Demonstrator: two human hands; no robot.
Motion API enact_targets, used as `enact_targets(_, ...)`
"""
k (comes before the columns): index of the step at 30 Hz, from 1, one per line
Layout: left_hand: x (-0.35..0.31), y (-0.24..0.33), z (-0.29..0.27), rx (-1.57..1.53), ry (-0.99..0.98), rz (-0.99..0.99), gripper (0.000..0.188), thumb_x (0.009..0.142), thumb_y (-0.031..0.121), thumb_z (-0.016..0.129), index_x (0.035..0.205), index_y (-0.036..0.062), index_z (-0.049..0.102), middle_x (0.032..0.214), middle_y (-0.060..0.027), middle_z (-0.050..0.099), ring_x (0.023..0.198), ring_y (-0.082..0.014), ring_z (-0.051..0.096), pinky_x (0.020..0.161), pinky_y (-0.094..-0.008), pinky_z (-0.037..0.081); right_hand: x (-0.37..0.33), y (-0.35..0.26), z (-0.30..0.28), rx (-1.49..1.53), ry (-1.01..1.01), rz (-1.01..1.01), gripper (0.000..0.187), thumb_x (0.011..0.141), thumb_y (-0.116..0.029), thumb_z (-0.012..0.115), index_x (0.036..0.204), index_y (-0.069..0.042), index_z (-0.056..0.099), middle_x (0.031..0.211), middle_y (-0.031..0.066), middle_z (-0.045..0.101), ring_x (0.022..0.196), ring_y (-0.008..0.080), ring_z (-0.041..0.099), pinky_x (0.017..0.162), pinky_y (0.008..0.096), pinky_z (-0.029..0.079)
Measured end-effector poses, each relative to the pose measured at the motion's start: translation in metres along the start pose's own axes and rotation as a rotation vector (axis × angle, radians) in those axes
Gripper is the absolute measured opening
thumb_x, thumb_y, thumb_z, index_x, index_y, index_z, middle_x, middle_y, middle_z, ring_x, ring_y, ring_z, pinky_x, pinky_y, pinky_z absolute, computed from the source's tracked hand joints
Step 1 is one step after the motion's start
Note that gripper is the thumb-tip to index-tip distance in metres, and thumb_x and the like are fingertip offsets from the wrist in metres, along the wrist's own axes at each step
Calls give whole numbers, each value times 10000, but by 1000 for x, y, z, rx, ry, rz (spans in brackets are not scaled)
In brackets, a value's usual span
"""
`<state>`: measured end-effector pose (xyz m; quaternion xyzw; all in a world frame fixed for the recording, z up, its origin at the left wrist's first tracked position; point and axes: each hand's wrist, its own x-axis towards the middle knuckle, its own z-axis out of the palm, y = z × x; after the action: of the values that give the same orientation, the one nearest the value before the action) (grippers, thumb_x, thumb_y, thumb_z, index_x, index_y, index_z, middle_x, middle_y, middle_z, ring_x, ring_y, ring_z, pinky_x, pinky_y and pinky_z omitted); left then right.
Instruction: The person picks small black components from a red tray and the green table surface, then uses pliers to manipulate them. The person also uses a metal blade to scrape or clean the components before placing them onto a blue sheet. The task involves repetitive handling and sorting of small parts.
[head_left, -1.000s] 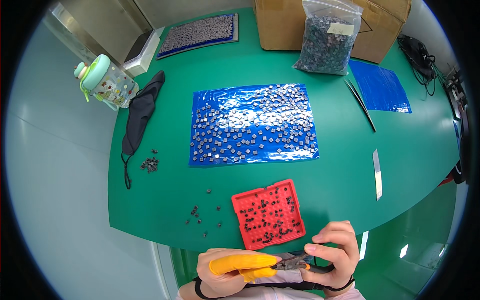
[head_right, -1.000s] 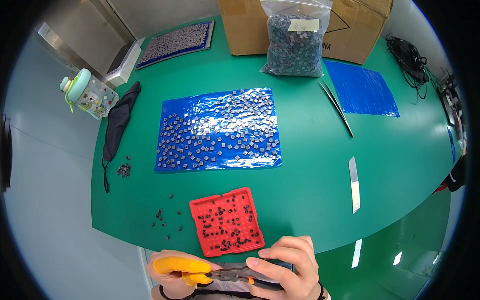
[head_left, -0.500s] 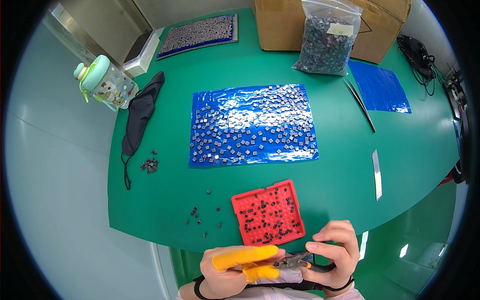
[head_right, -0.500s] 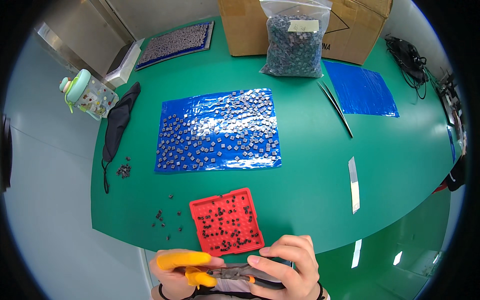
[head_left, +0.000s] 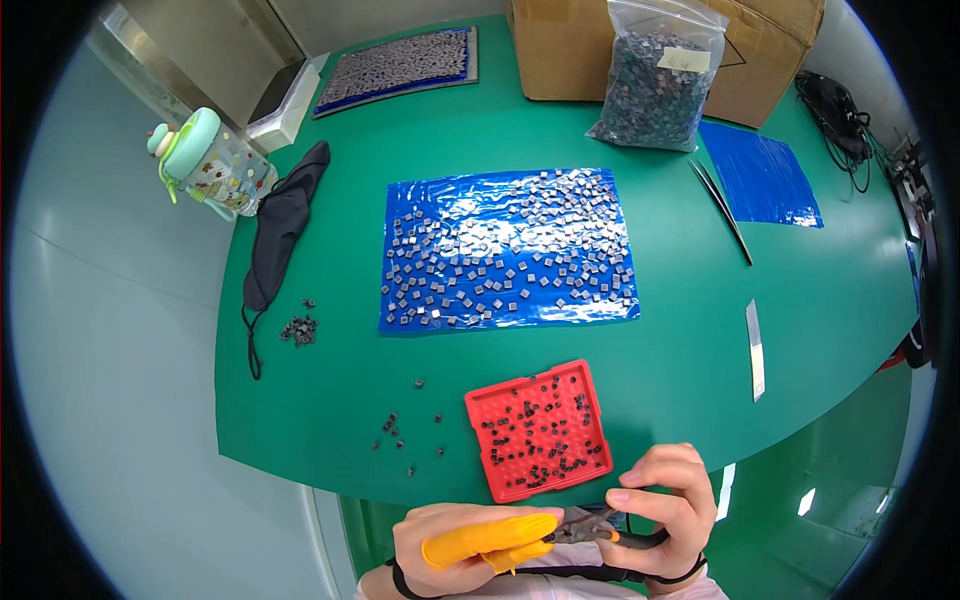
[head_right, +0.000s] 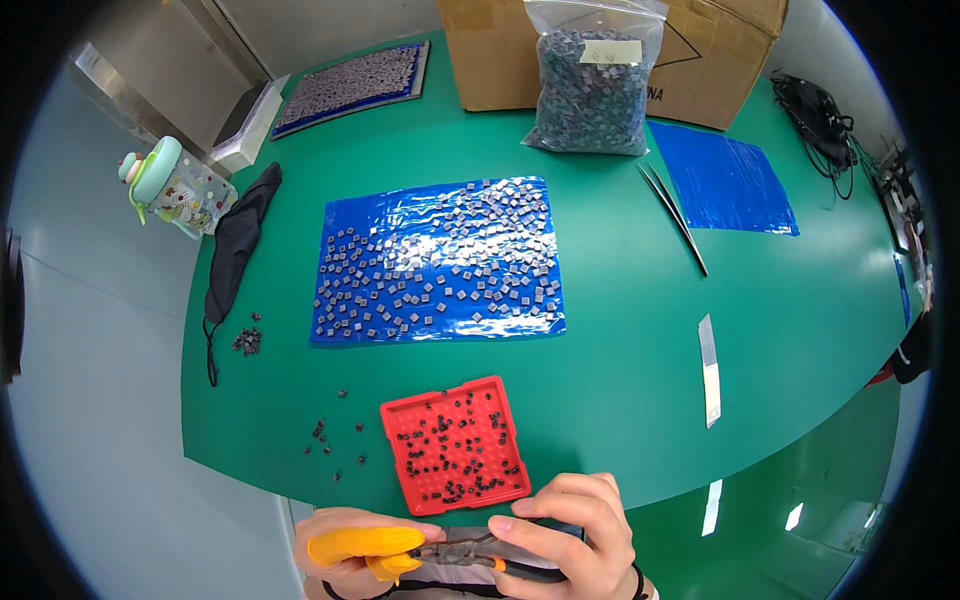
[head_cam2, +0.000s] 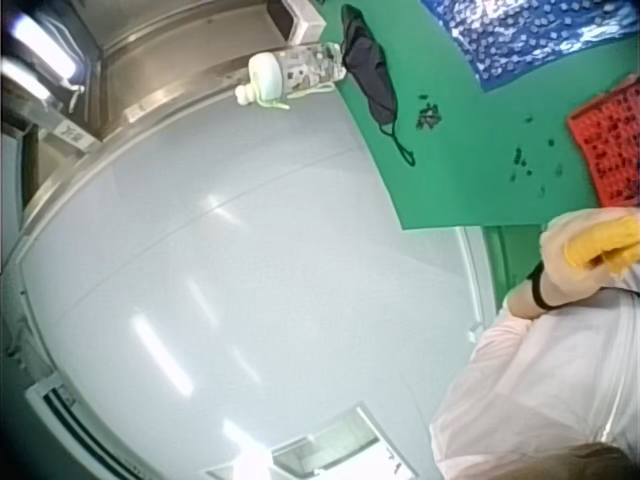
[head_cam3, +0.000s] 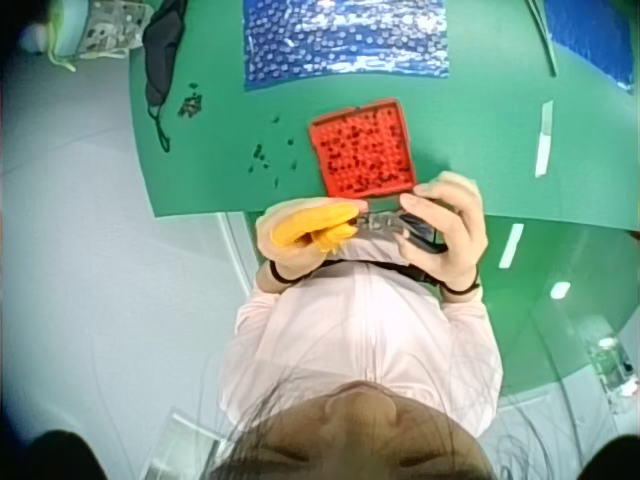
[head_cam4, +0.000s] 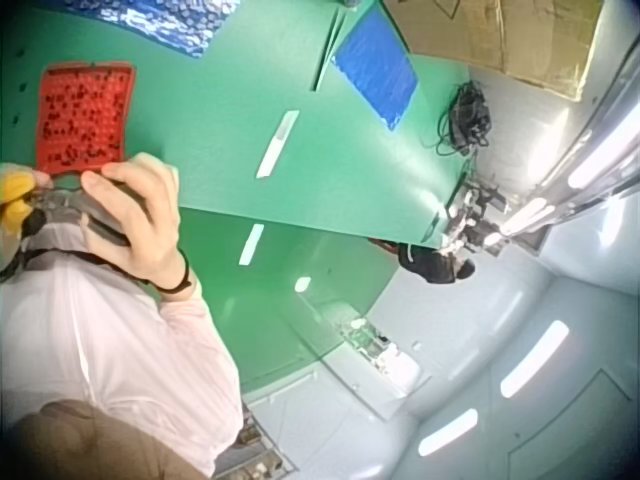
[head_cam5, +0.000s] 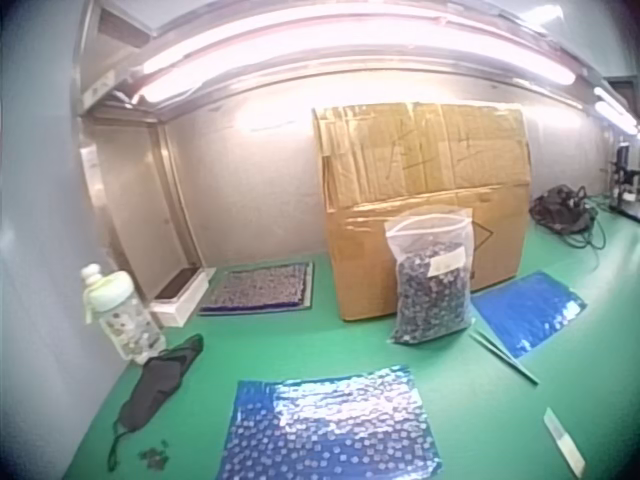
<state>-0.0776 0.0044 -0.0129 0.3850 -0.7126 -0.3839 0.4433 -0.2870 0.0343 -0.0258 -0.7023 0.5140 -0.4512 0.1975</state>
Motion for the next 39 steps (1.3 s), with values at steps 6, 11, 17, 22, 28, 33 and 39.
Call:
enact_targets(6,-7,4,6,-218,65,-311,158,760,56,748,869,-50,704,797,-109,701,571,-119,605,509,-203,445,2,1,-4,-87,11,-30,467,471,-202,799,915,-139,668,924,36,566,799,235,550,682,357,409)
enact_targets(11,-15,-16,6,-424,-107,-441,228,751,-7,744,970,-44,692,863,-122,715,714,-171,698,661,-254,562,2,2,-8,-114,9,-51,453,468,-224,791,899,-141,683,914,30,569,789,226,544,683,358,399)
enact_targets(17,-14,-14,2,-719,-123,-665,182,810,-27,688,977,-97,666,909,-170,695,782,-229,698,728,-297,583,3,6,-7,-42,4,-55,442,462,-209,775,887,-126,688,890,35,573,788,228,547,668,352,407)
enact_targets(22,0,-2,-11,-1018,3,-726,182,817,-34,673,980,-113,655,915,-202,684,811,-267,696,740,-352,596,8,6,-10,-103,60,51,429,459,-131,748,881,-95,678,889,55,575,813,258,553,674,367,453)
enact_targets(28,-6,-8,-3,-612,-39,-614,192,815,-8,689,992,-78,672,894,-161,700,750,-206,693,637,-284,580,18,1,-5,-357,-63,68,462,528,-77,758,979,-113,670,1006,61,564,951,291,511,799,400,422)
enact_targets(33,3,-2,6,-107,-96,-444,231,781,45,733,1010,45,712,878,-73,720,623,-102,651,539,-205,514,17,1,-7,-412,-122,23,470,537,-112,767,998,-132,677,1026,46,562,968,278,508,836,426,379)
enact_targets(39,9,-5,12,174,-10,-323,247,733,69,763,977,89,728,811,-66,709,561,-114,621,515,-206,490,15,2,-6,-473,-128,-22,457,535,-136,763,984,-133,677,1019,38,564,956,265,516,840,429,363)
